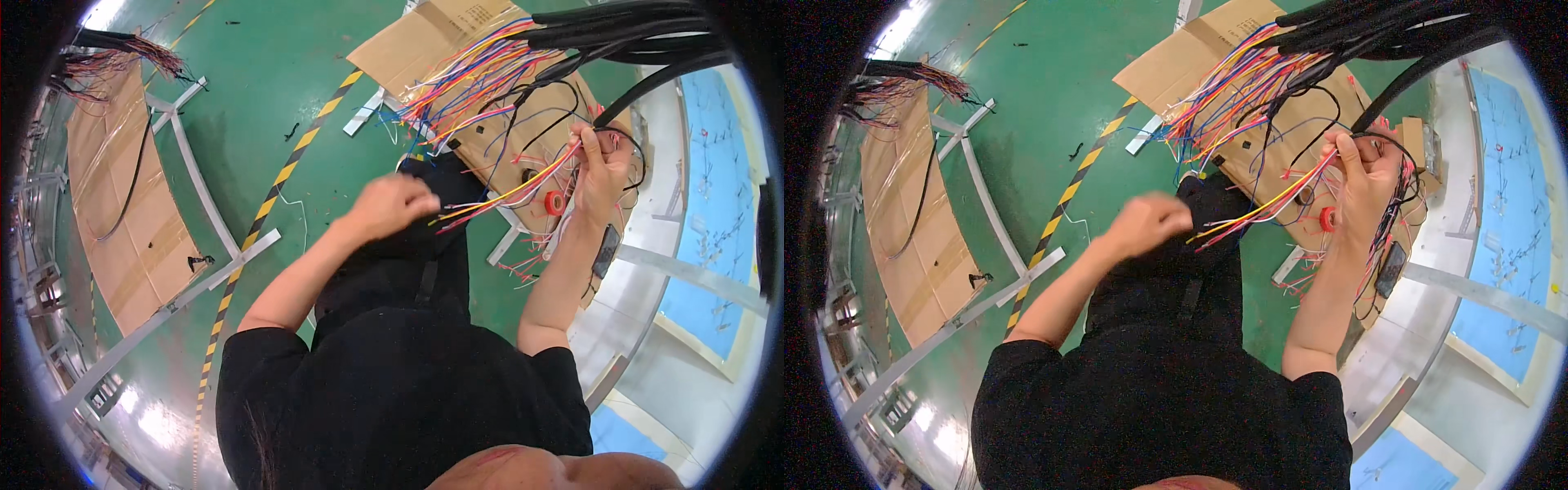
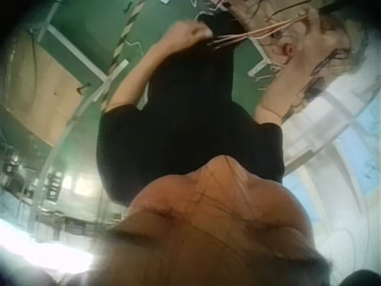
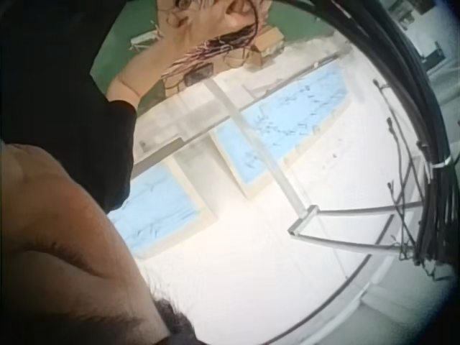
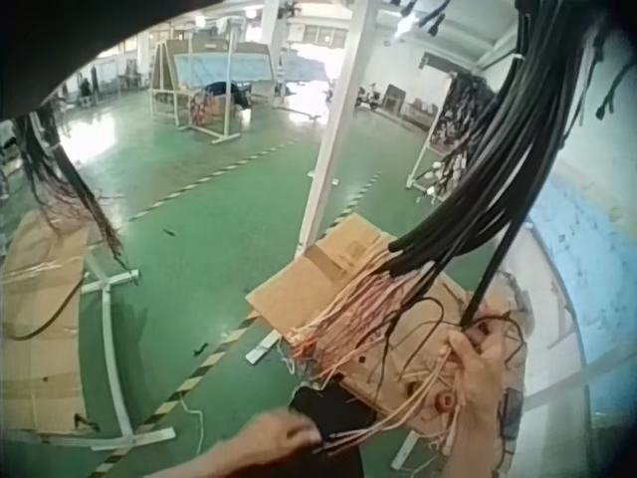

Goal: The recorder is assembling electrical wiring harnesses by grouping wires, measuring them with a ruler, and securing them with tape.

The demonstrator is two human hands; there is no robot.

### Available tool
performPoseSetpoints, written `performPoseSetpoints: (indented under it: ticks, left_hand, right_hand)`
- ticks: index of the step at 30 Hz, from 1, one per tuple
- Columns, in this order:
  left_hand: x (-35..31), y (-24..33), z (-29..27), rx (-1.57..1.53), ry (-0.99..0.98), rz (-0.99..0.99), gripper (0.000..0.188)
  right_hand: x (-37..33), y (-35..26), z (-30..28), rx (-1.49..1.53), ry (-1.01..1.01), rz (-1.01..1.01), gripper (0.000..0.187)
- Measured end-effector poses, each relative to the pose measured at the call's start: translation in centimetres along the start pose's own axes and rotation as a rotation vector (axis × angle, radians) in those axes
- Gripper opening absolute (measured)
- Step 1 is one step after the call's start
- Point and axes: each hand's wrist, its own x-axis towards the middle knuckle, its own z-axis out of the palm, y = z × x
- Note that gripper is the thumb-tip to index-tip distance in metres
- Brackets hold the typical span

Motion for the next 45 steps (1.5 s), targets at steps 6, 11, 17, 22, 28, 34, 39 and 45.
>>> performPoseSetpoints:
  ticks: [6,11,17,22,28,34,39,45]
  left_hand:
    - [7.0,9.2,-0.8,-0.524,-0.155,0.307,0.037]
    - [6.9,9.2,0.7,-1.252,-0.529,-0.029,0.036]
    - [3.5,8.2,1.2,-1.447,-0.718,-0.211,0.035]
    - [2.0,7.9,1.2,-1.460,-0.738,-0.206,0.031]
    - [0.8,7.7,1.0,-1.542,-0.731,-0.232,0.031]
    - [0.6,7.6,0.7,-1.616,-0.721,-0.208,0.032]
    - [0.3,7.9,1.0,-1.503,-0.648,-0.176,0.035]
    - [-1.0,7.1,1.7,-1.568,-0.754,-0.226,0.038]
  right_hand:
    - [-1.0,-0.1,1.3,0.010,-0.059,0.034,0.033]
    - [-0.8,0.2,0.8,-0.042,-0.069,-0.010,0.032]
    - [0.2,0.8,-0.9,-0.052,-0.038,-0.016,0.030]
    - [0.5,0.7,-1.5,-0.068,-0.006,-0.015,0.029]
    - [0.4,0.8,-0.9,-0.020,-0.053,-0.024,0.029]
    - [0.7,1.1,-0.9,-0.027,-0.039,-0.027,0.030]
    - [0.8,1.3,-0.9,-0.024,-0.031,-0.024,0.027]
    - [1.9,1.6,-1.8,-0.040,0.017,-0.026,0.021]
